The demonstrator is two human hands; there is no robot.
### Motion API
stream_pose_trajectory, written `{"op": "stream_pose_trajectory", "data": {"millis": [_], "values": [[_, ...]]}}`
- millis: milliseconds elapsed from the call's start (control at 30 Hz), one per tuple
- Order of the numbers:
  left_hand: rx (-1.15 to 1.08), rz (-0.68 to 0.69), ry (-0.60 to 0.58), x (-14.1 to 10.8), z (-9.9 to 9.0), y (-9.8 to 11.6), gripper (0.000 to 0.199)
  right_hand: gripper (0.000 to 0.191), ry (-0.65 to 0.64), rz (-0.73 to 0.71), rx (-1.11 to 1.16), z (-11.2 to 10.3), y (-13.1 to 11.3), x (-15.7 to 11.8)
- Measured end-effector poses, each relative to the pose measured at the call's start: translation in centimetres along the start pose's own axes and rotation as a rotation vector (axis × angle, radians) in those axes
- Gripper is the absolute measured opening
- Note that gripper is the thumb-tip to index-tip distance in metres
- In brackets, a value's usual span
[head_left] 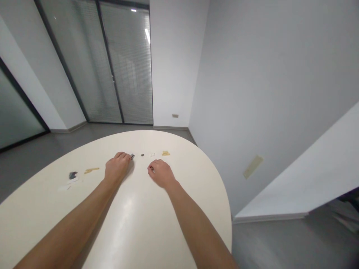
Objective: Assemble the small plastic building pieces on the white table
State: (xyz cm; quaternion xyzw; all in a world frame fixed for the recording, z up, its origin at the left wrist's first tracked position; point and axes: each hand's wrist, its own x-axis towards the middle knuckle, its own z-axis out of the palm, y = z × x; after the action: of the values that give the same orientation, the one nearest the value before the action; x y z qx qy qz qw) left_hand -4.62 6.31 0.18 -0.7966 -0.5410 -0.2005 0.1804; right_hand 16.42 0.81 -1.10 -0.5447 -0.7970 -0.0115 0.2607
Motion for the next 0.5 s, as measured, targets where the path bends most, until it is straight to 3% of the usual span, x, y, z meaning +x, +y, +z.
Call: {"op": "stream_pose_trajectory", "data": {"millis": [500], "values": [[-0.031, -0.134, -0.002, -0.1, 0.41, -0.5, 0.032, 0.017, 0.004, -0.007, 0.002, 0.09, 0.07, 0.09]]}}
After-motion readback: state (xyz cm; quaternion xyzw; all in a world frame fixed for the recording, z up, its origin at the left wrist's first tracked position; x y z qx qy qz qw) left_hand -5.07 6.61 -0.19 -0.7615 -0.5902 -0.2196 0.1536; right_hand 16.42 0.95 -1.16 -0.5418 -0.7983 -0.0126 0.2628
